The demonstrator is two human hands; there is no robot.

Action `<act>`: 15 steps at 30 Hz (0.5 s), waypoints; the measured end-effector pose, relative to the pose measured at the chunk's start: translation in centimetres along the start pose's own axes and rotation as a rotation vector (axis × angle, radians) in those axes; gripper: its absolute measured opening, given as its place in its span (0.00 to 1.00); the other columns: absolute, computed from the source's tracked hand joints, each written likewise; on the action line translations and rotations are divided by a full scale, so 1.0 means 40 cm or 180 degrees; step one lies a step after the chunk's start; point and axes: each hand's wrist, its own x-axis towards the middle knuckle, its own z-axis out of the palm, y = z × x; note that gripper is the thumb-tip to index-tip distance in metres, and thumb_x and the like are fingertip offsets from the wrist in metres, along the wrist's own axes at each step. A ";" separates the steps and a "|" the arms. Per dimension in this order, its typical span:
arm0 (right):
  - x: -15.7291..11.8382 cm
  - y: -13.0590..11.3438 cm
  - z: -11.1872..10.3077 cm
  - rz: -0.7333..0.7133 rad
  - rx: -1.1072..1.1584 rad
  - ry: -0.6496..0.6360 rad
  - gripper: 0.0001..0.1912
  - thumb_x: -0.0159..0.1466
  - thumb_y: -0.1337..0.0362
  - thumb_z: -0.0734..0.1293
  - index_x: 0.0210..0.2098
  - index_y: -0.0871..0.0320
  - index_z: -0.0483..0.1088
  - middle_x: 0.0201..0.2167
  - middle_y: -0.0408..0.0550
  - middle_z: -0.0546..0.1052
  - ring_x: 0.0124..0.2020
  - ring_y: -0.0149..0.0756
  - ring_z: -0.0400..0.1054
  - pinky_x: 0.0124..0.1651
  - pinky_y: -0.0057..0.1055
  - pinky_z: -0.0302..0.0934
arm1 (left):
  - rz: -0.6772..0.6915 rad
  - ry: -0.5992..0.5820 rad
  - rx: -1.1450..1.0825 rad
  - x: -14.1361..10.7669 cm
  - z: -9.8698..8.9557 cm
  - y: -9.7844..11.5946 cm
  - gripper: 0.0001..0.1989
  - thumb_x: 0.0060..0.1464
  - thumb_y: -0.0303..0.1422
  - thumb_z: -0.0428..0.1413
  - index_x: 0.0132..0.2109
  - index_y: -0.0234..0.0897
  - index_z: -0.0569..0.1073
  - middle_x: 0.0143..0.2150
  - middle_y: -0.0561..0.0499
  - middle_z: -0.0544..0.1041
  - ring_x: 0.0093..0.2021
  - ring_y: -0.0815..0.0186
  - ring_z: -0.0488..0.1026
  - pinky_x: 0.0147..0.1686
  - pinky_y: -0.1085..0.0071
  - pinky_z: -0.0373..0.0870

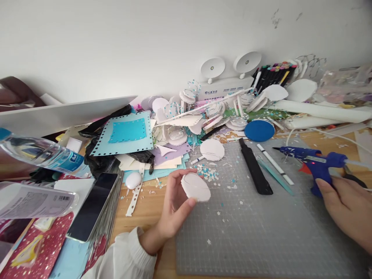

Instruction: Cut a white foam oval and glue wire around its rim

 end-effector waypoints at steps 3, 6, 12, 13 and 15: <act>-0.002 0.009 -0.001 -0.0062 -0.0028 0.0000 0.15 0.69 0.52 0.48 0.31 0.51 0.57 0.34 0.59 0.74 0.40 0.56 0.71 0.43 0.45 0.64 | -0.0018 0.0014 0.0005 0.000 0.000 0.001 0.23 0.58 0.42 0.58 0.57 0.43 0.62 0.59 0.42 0.66 0.56 0.53 0.68 0.51 0.59 0.67; -0.012 0.009 -0.003 -0.0165 -0.0137 -0.0008 0.17 0.69 0.52 0.49 0.37 0.53 0.62 0.36 0.61 0.76 0.42 0.57 0.71 0.46 0.46 0.64 | -0.0001 -0.0007 -0.0015 0.001 0.001 -0.001 0.23 0.58 0.42 0.58 0.57 0.44 0.62 0.59 0.42 0.66 0.56 0.54 0.68 0.51 0.59 0.67; -0.015 -0.004 0.002 -0.0216 -0.0204 -0.0058 0.19 0.69 0.52 0.51 0.45 0.57 0.66 0.40 0.64 0.77 0.47 0.58 0.72 0.49 0.47 0.64 | 0.0006 -0.0016 0.0015 0.000 0.001 0.000 0.23 0.58 0.43 0.58 0.57 0.44 0.62 0.59 0.42 0.66 0.56 0.53 0.68 0.50 0.59 0.67; -0.015 -0.006 0.000 -0.0224 -0.0202 -0.0052 0.19 0.69 0.52 0.51 0.46 0.57 0.66 0.40 0.64 0.77 0.47 0.58 0.72 0.49 0.47 0.64 | 0.0008 -0.0017 0.0020 -0.001 0.000 0.000 0.23 0.58 0.43 0.58 0.57 0.44 0.62 0.58 0.42 0.66 0.56 0.53 0.68 0.50 0.59 0.67; -0.025 -0.011 -0.014 -0.0200 -0.0090 0.0070 0.18 0.68 0.52 0.54 0.46 0.56 0.66 0.39 0.63 0.76 0.47 0.60 0.71 0.47 0.50 0.64 | 0.0030 -0.0017 0.0013 -0.001 -0.001 0.002 0.23 0.58 0.43 0.58 0.57 0.44 0.62 0.58 0.42 0.67 0.55 0.54 0.68 0.50 0.60 0.67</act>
